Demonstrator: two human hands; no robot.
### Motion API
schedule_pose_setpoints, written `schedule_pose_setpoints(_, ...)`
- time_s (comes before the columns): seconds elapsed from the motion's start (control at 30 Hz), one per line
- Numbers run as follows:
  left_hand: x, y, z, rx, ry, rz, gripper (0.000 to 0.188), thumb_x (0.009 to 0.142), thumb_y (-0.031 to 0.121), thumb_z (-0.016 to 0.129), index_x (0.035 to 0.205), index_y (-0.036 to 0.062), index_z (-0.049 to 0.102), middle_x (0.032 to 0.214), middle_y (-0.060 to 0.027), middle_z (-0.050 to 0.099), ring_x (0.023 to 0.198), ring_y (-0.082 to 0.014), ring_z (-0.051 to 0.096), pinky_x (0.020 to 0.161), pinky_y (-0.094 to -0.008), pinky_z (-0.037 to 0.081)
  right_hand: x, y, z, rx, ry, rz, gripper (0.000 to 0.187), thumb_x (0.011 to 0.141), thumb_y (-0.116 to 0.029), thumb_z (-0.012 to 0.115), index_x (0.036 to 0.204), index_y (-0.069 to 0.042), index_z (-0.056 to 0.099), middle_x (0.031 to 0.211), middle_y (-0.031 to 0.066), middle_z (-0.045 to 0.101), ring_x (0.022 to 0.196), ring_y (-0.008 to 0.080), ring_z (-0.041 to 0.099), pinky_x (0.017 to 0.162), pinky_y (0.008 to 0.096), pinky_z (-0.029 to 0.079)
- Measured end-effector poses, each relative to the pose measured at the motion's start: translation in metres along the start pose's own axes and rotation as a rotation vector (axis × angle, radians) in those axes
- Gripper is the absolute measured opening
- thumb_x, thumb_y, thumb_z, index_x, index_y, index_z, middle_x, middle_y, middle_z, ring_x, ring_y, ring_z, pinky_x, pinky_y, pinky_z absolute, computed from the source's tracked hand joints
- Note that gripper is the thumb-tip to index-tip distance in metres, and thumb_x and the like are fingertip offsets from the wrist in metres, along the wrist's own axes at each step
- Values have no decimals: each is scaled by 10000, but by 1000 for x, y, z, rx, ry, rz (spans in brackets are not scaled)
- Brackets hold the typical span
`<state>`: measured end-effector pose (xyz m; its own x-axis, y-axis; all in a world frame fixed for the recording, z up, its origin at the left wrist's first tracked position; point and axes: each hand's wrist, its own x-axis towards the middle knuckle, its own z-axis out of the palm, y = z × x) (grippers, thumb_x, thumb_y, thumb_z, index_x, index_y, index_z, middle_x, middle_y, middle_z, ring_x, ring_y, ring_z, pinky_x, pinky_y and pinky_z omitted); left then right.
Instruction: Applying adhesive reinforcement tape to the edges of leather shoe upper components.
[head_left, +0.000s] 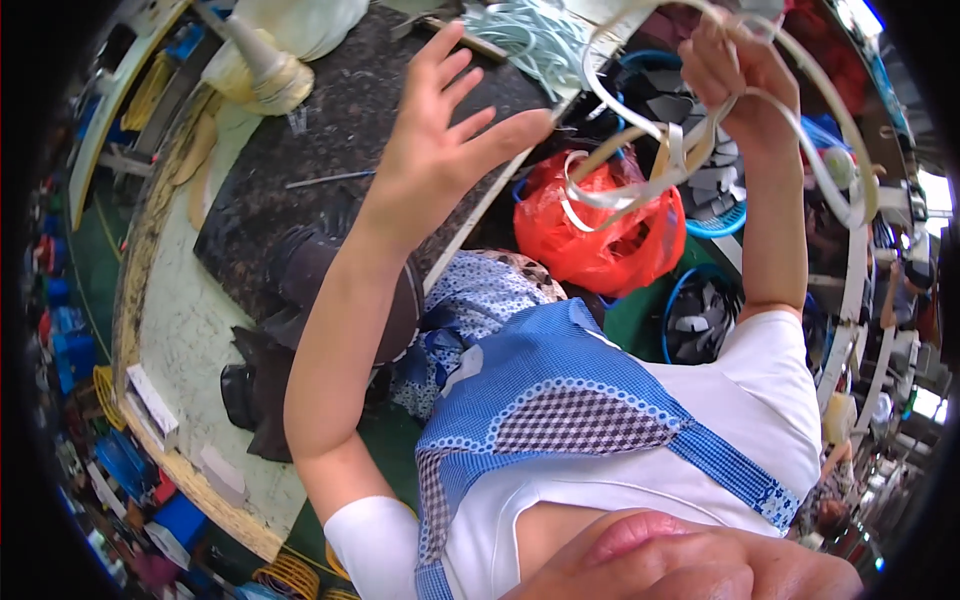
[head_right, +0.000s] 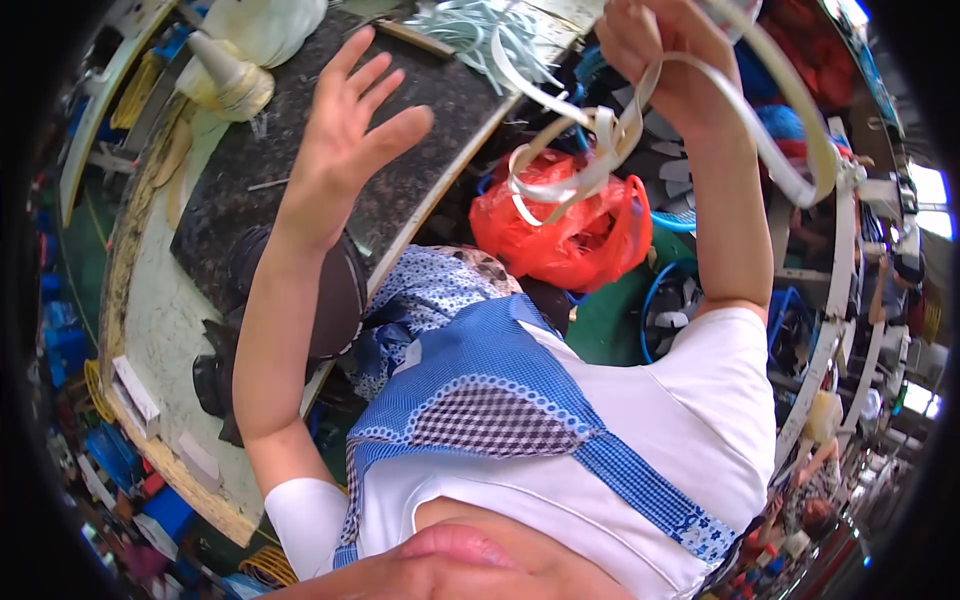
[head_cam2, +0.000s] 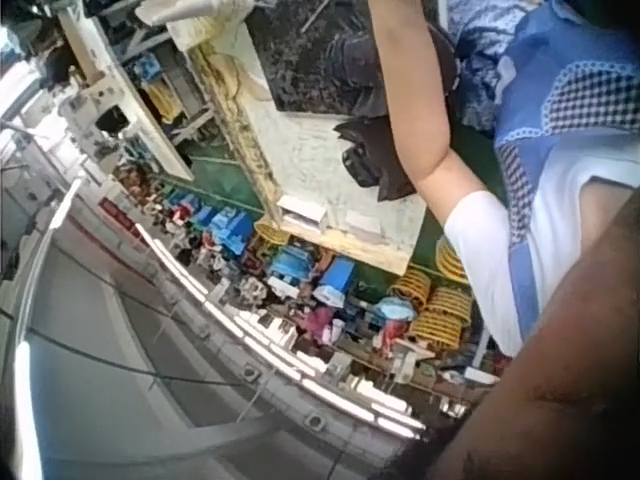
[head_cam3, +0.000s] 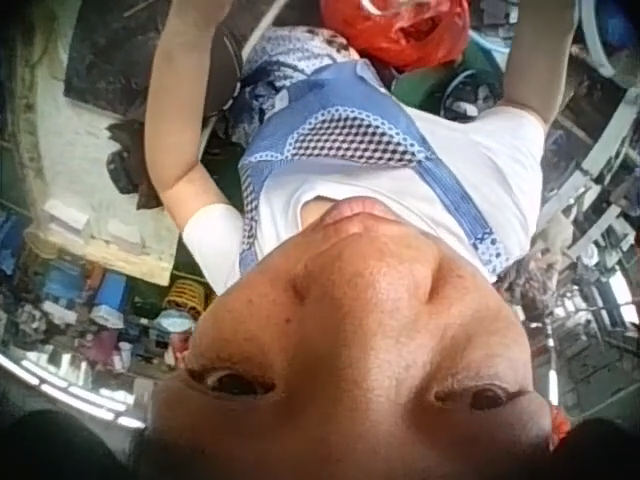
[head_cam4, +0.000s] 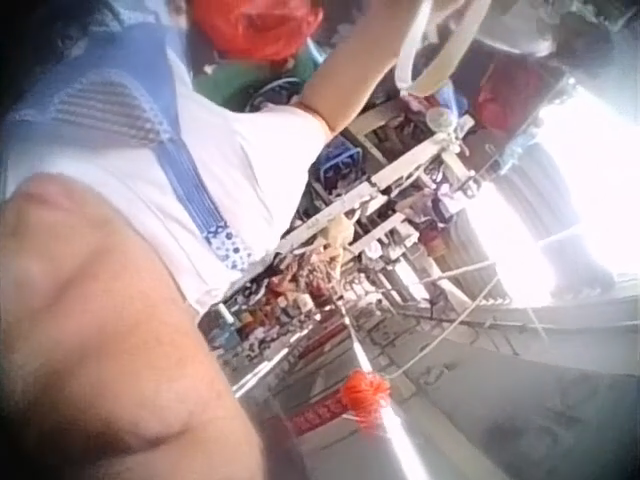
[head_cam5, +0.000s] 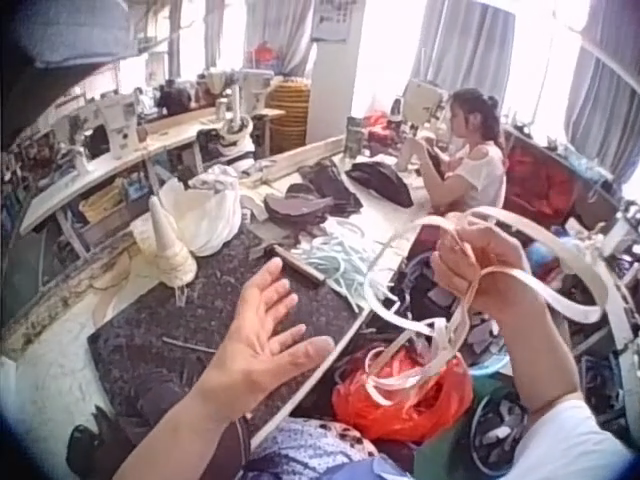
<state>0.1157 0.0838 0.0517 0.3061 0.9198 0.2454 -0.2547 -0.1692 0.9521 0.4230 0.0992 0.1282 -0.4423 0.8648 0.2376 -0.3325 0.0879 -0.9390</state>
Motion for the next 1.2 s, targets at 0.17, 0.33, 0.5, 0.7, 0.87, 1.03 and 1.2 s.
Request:
schedule_pose_setpoints(0.17, 17, -9, 7, 79, -420, -101, 551, 945, 285, 722, 1388, 47, 498, 1263, -145, 608, 1204, -196, 564, 1102, -422, 406, -8, 36, 24, -81, 42, 89, 234, 1036, -245, 516, 967, -26, 561, 575, -42, 375, 514, 65, 340, 489, 222, 281)
schedule_pose_setpoints(0.33, 6, 10, -18, -443, -503, -351, 207, 1061, 248, 546, 975, 70, 607, 754, 26, 588, 561, -20, 514, 515, -187, 464, -22, 44, -2, -340, 48, 201, 275, 1027, -226, 619, 1204, -18, 647, 838, -5, 644, 672, 31, 527, 574, 193, 404)
schedule_pose_setpoints(0.5, -21, 22, -58, -109, -297, -401, 220, 1073, 257, 511, 974, 76, 585, 754, -15, 594, 456, -34, 471, 399, -173, 362, -52, 86, -47, -1222, 205, 310, 204, 1018, -196, 569, 1056, -17, 659, 785, 93, 657, 681, 181, 597, 615, 310, 469)
schedule_pose_setpoints(0.7, -75, 29, -119, -125, -86, -587, 212, 1063, 273, 543, 1021, 73, 601, 681, 14, 564, 406, -22, 423, 369, -148, 305, -147, 149, -149, -1633, 185, 691, 317, 962, -340, 613, 957, -36, 701, 798, 181, 684, 717, 345, 673, 665, 428, 512)
schedule_pose_setpoints(0.87, -99, 32, -133, -225, -37, -585, 163, 1050, 212, 566, 1021, 62, 624, 756, -5, 635, 516, -12, 501, 476, -143, 398, -138, 140, -160, -1410, 177, 897, 297, 890, -232, 720, 1066, 7, 710, 790, 106, 703, 762, 178, 681, 687, 334, 532)
schedule_pose_setpoints(1.03, -113, 54, -108, 503, -22, -156, 125, 951, 26, 620, 1071, 38, 655, 949, -53, 706, 828, -110, 639, 753, -255, 507, -97, 84, -179, -1106, 97, 628, 495, 884, -82, 704, 1355, -15, 567, 1229, 110, 648, 1092, 159, 632, 928, 296, 514)
schedule_pose_setpoints(1.2, -125, 64, -57, 1195, -167, 578, 136, 788, 37, 717, 909, 88, 681, 1045, -38, 741, 984, -198, 703, 895, -356, 546, 10, 60, -8, -193, -338, 86, 530, 957, -311, 589, 1366, 25, 552, 1343, 175, 612, 1257, 265, 587, 1067, 390, 460)
